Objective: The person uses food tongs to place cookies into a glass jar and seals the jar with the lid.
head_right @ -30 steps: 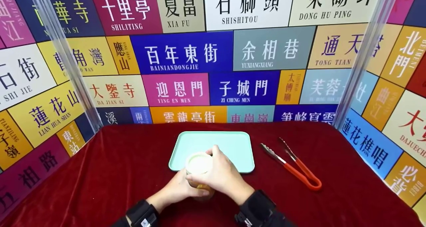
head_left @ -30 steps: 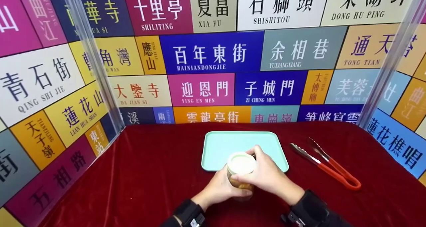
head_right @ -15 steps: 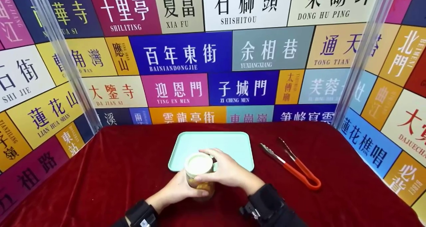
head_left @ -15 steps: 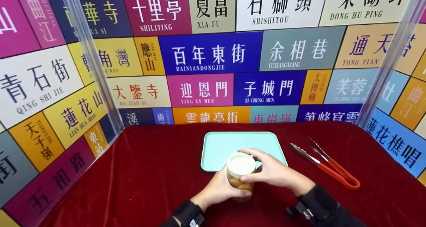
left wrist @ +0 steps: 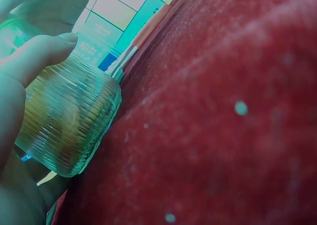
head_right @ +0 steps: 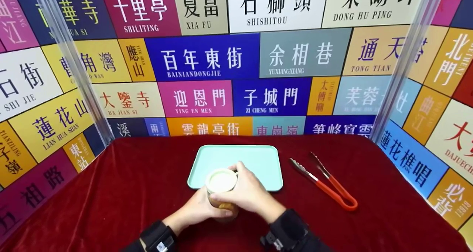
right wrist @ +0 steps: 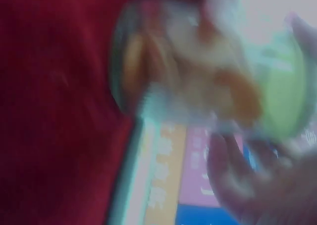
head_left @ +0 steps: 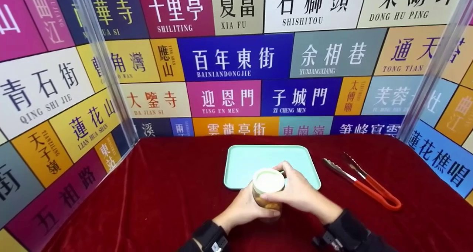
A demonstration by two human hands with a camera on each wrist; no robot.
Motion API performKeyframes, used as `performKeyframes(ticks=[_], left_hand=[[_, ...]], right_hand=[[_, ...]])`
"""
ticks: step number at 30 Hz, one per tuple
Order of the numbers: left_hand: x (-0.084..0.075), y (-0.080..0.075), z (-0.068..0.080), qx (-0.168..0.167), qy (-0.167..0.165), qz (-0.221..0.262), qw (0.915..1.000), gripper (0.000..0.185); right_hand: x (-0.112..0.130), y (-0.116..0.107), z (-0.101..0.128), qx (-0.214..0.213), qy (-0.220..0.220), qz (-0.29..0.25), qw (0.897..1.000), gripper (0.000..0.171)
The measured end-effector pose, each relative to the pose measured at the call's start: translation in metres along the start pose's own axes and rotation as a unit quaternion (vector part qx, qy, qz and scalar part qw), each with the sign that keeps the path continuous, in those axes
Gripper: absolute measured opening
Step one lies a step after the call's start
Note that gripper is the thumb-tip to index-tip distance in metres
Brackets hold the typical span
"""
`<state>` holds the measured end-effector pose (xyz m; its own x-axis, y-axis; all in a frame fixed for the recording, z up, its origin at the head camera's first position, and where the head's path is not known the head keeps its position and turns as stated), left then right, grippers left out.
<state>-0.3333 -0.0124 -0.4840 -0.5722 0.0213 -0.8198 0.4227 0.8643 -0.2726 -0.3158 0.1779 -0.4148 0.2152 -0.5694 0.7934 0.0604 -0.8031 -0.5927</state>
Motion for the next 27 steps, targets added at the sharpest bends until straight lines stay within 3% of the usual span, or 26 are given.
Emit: performKeyframes(ticks=[3, 6, 12, 15, 18, 21, 27], left_hand=[[0.0, 0.0, 0.0, 0.003, 0.0, -0.008, 1.0, 0.091], [0.0, -0.001, 0.0, 0.006, 0.001, -0.019, 0.9998, 0.092], [0.003, -0.001, 0.0, 0.005, -0.003, -0.014, 0.9999, 0.091], [0.004, -0.001, 0.0, 0.007, -0.004, -0.008, 0.9999, 0.089], [0.004, -0.001, 0.001, 0.008, -0.009, -0.008, 0.9999, 0.087], [0.004, -0.002, 0.001, 0.007, -0.009, -0.013, 0.9999, 0.089], [0.002, -0.002, 0.0, 0.008, 0.002, -0.012, 0.9999, 0.089]], right_hand=[[0.005, 0.006, 0.003, -0.032, 0.024, 0.003, 0.999, 0.084], [0.007, 0.006, 0.004, -0.034, 0.028, 0.01, 0.999, 0.087], [-0.003, -0.005, 0.0, 0.063, -0.023, -0.002, 0.998, 0.092], [-0.011, -0.013, -0.004, 0.113, -0.038, -0.035, 0.992, 0.087], [-0.017, -0.017, -0.009, 0.135, -0.048, -0.057, 0.988, 0.079], [-0.019, -0.018, -0.012, 0.118, -0.074, -0.041, 0.989, 0.072], [-0.014, -0.014, -0.01, 0.031, -0.107, 0.015, 0.994, 0.064]])
Point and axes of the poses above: each hand's wrist, its own z-axis away from the middle knuckle, its own y-axis out of the palm, x = y × z, the point moved 1 cm from there along -z, towards the middle knuckle, and after that the axes turned 12 degrees about y, right-handed, at the moved point
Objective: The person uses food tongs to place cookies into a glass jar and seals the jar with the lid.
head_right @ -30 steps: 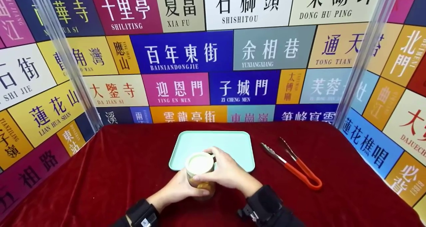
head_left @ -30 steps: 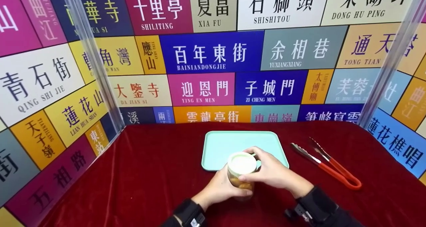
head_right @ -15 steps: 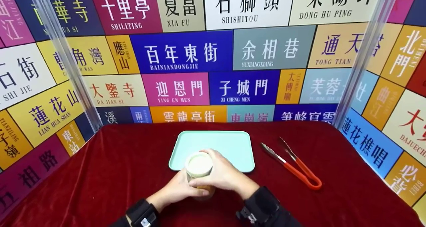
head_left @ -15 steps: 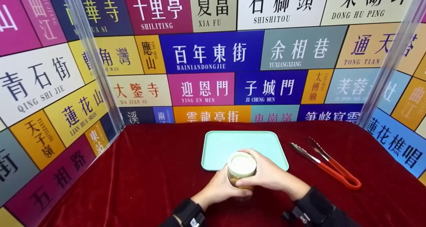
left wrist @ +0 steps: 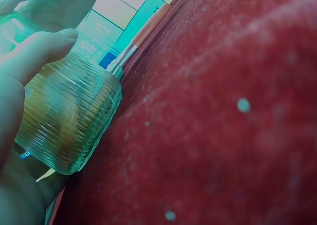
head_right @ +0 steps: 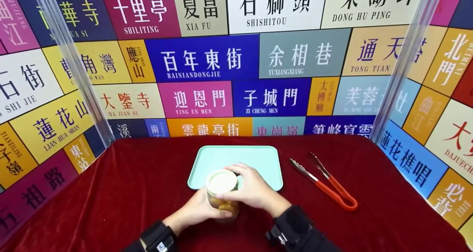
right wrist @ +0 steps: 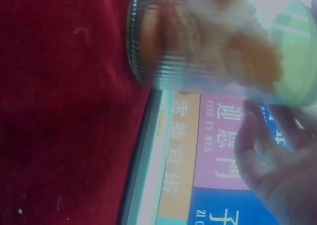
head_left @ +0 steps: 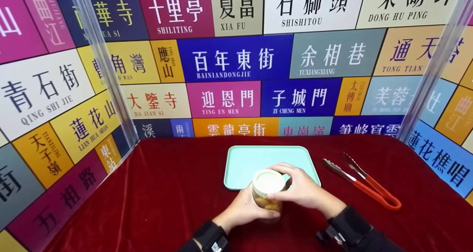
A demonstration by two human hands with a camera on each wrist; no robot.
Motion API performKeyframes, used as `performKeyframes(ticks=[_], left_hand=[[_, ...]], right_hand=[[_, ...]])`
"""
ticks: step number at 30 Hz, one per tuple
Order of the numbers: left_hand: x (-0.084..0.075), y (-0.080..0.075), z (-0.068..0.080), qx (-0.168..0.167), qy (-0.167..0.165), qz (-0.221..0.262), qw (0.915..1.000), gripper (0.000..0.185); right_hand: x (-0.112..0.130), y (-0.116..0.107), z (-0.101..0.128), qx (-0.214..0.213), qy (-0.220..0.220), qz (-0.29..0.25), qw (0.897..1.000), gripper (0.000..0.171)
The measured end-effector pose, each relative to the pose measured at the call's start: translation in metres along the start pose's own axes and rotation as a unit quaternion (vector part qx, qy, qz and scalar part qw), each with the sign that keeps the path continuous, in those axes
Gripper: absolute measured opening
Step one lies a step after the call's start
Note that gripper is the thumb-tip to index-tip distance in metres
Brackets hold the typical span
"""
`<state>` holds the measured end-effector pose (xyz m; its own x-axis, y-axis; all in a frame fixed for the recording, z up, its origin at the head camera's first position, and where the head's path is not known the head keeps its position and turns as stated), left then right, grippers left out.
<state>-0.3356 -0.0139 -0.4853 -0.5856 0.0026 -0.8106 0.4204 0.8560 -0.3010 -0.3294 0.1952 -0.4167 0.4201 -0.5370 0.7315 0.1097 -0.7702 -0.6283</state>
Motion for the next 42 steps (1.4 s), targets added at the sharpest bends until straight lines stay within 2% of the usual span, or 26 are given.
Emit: performKeyframes(ticks=[6, 10, 13, 17, 22, 25, 27, 30, 34, 39, 42], left_hand=[[-0.001, 0.0, 0.001, -0.006, -0.001, -0.017, 0.9998, 0.089], [-0.002, 0.001, 0.001, -0.013, -0.003, -0.021, 0.9997, 0.089], [-0.001, 0.002, 0.001, -0.016, -0.002, -0.019, 0.9997, 0.09], [0.002, 0.002, 0.002, -0.013, -0.01, -0.019, 0.9997, 0.09], [0.001, 0.001, 0.003, -0.013, -0.012, -0.023, 0.9996, 0.089], [0.001, 0.002, 0.003, -0.01, -0.009, -0.011, 0.9998, 0.087], [0.0, 0.002, 0.002, -0.01, -0.01, -0.008, 0.9999, 0.085], [0.0, 0.002, 0.002, -0.01, -0.012, -0.012, 0.9998, 0.084], [-0.001, 0.001, 0.001, -0.012, -0.012, -0.02, 0.9996, 0.086], [-0.001, 0.002, 0.0, -0.013, -0.008, -0.025, 0.9996, 0.088], [-0.001, 0.002, 0.0, -0.009, -0.005, -0.018, 0.9998, 0.088]], right_hand=[[0.013, 0.009, 0.004, -0.057, 0.027, 0.041, 0.997, 0.066], [0.021, 0.013, 0.008, -0.093, 0.066, 0.069, 0.991, 0.073], [0.024, 0.016, 0.01, -0.101, 0.1, 0.084, 0.986, 0.078], [0.023, 0.014, 0.01, -0.082, 0.103, 0.094, 0.987, 0.08], [0.014, 0.003, 0.007, -0.001, 0.036, 0.048, 0.998, 0.087], [0.007, -0.005, 0.005, 0.047, 0.007, 0.008, 0.999, 0.085], [0.006, -0.007, 0.004, 0.059, 0.0, 0.0, 0.998, 0.079], [0.007, -0.007, 0.004, 0.044, 0.012, 0.01, 0.999, 0.074], [0.013, 0.0, 0.006, -0.005, 0.051, 0.023, 0.998, 0.074], [0.023, 0.011, 0.01, -0.064, 0.12, 0.036, 0.99, 0.079], [0.025, 0.012, 0.011, -0.08, 0.133, 0.062, 0.986, 0.082]])
Point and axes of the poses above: each hand's wrist, its own z-axis away from the middle knuckle, its own y-axis out of the palm, x = y × z, the point moved 1 cm from there along -z, towards the middle knuckle, and after that the axes turned 12 degrees about y, right-handed, at the moved point
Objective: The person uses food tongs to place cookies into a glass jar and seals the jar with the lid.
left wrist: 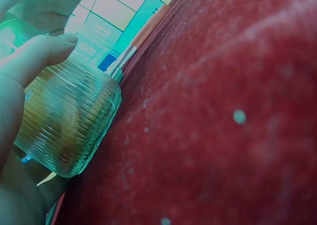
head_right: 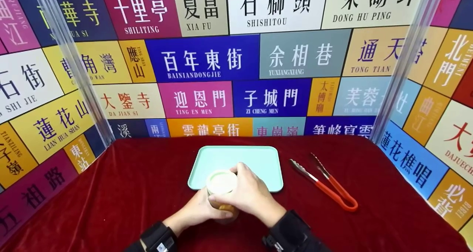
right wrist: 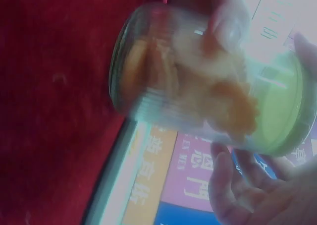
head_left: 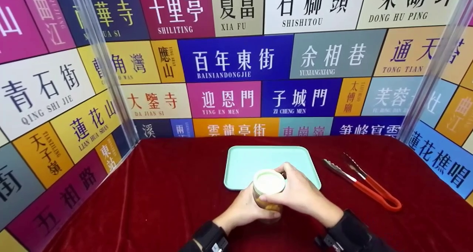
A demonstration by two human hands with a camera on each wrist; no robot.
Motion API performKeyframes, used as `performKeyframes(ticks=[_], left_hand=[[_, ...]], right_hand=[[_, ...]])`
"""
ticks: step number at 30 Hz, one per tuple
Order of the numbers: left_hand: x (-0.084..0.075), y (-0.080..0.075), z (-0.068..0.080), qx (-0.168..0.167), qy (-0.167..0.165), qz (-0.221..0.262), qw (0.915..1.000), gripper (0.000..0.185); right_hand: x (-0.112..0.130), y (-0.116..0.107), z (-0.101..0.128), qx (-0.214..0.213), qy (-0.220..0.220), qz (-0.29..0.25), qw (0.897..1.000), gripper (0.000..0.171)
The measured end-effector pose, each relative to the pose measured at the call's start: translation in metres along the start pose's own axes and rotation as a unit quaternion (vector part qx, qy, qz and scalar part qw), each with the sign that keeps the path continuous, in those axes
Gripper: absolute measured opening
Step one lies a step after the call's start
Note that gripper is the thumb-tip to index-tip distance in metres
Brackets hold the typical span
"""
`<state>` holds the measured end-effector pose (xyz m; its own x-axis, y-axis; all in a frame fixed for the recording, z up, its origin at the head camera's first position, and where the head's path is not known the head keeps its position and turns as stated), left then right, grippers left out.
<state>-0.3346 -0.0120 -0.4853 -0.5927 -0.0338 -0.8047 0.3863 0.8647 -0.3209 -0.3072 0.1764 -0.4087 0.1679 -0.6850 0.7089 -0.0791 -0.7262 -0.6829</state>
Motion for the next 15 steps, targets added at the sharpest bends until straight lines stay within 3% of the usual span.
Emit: performKeyframes(ticks=[5, 9, 12, 15], left_hand=[[0.0, -0.001, 0.001, 0.003, -0.007, 0.013, 0.9999, 0.09], [0.0, -0.001, 0.002, 0.006, -0.01, 0.018, 0.9998, 0.089], [-0.001, -0.001, 0.001, 0.005, -0.01, 0.016, 0.9998, 0.087], [-0.002, 0.0, 0.001, 0.003, -0.007, 0.017, 0.9998, 0.087]], right_hand=[[-0.006, -0.005, -0.005, 0.045, -0.093, -0.01, 0.995, 0.09], [-0.012, -0.009, -0.011, 0.086, -0.164, -0.037, 0.982, 0.08], [-0.014, -0.009, -0.012, 0.086, -0.179, -0.038, 0.979, 0.073], [-0.012, -0.007, -0.011, 0.073, -0.166, -0.038, 0.983, 0.073]])
Point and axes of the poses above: each hand's wrist, its own z-axis away from the middle knuckle, its own y-axis out of the palm, x = y × z, the point moved 1 cm from there along -z, towards the middle knuckle, and after that the axes turned 12 degrees about y, right-handed, at the moved point
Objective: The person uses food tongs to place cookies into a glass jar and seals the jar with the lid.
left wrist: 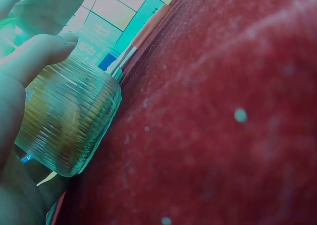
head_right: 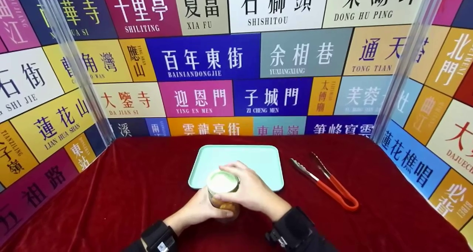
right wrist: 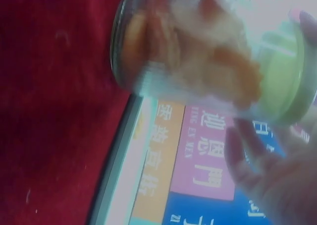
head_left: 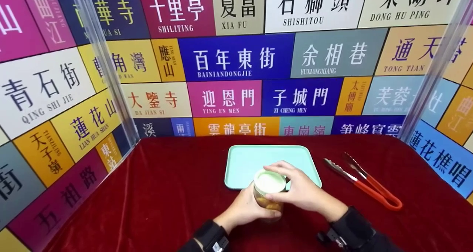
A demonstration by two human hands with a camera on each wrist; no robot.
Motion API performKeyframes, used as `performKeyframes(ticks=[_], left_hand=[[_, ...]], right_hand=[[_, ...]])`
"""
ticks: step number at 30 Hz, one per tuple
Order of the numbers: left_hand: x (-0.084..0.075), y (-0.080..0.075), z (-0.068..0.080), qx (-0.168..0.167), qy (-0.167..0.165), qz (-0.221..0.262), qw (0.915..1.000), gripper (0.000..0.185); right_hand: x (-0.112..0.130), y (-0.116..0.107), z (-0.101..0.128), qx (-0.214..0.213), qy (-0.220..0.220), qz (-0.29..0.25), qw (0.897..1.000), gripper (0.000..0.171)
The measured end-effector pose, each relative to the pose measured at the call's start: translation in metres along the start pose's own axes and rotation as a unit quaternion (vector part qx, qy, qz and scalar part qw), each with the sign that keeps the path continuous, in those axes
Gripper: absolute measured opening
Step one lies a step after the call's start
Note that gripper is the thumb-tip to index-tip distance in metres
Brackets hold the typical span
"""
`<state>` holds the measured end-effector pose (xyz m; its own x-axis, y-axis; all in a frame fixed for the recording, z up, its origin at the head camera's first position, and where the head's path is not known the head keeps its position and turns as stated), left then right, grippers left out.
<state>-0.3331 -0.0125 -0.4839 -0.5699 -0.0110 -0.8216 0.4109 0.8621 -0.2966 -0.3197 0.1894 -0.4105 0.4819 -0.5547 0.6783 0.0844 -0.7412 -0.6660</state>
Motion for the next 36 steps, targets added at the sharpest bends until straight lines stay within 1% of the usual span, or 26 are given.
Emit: performKeyframes(ticks=[4, 8, 11, 13, 15, 17, 19, 20, 22, 24, 26, 28, 32, 36], left_hand=[[-0.002, 0.0, -0.001, -0.004, 0.002, 0.01, 0.9999, 0.087], [-0.004, 0.0, -0.001, -0.006, 0.002, 0.007, 1.0, 0.089], [-0.003, 0.001, -0.001, -0.003, 0.003, 0.003, 1.0, 0.091], [-0.002, 0.0, -0.001, -0.001, 0.002, 0.001, 1.0, 0.091], [0.0, -0.001, 0.001, -0.002, -0.002, -0.008, 1.0, 0.089], [0.003, -0.002, 0.002, -0.004, -0.004, -0.014, 0.9999, 0.087], [0.005, -0.003, 0.004, -0.003, -0.007, -0.013, 0.9999, 0.086], [0.006, -0.004, 0.004, -0.002, -0.007, -0.009, 0.9999, 0.086], [0.007, -0.004, 0.004, 0.001, -0.005, 0.001, 1.0, 0.087], [0.008, -0.004, 0.005, 0.003, -0.003, 0.006, 1.0, 0.088], [0.008, -0.004, 0.004, 0.003, 0.0, 0.006, 1.0, 0.088], [0.007, -0.003, 0.004, 0.005, 0.004, 0.011, 0.9999, 0.087], [0.003, -0.002, 0.002, 0.01, 0.012, 0.024, 0.9996, 0.085], [-0.001, -0.002, 0.001, 0.005, 0.016, 0.014, 0.9998, 0.082]], right_hand=[[0.008, 0.004, 0.0, -0.038, 0.039, 0.012, 0.998, 0.074], [0.017, 0.009, 0.002, -0.08, 0.085, 0.039, 0.992, 0.077], [0.02, 0.011, 0.003, -0.096, 0.106, 0.056, 0.988, 0.079], [0.02, 0.011, 0.003, -0.09, 0.104, 0.056, 0.989, 0.08], [0.017, 0.01, 0.001, -0.07, 0.089, 0.047, 0.993, 0.082], [0.009, 0.008, -0.001, -0.029, 0.071, 0.02, 0.997, 0.084], [-0.001, 0.005, -0.003, 0.022, 0.064, -0.022, 0.997, 0.086], [-0.007, 0.004, -0.004, 0.047, 0.061, -0.047, 0.996, 0.086], [-0.018, 0.003, -0.005, 0.092, 0.062, -0.104, 0.988, 0.085], [-0.025, 0.004, -0.006, 0.118, 0.058, -0.151, 0.98, 0.082], [-0.03, 0.006, -0.006, 0.121, 0.05, -0.174, 0.976, 0.079], [-0.033, 0.008, -0.006, 0.107, 0.047, -0.171, 0.978, 0.076], [-0.034, 0.009, -0.004, 0.057, 0.054, -0.124, 0.989, 0.074], [-0.03, 0.009, -0.003, 0.033, 0.048, -0.093, 0.994, 0.073]])
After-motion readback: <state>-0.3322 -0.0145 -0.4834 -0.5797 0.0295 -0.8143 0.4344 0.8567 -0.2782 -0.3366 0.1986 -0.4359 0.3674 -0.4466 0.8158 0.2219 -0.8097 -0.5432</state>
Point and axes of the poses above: each hand's wrist, its own z-axis away from the middle knuckle, its own y-axis out of the palm, x = y × z, the point moved 1 cm from there along -z, towards the middle knuckle, and after that the axes turned 12 degrees about y, right-handed, at the moved point
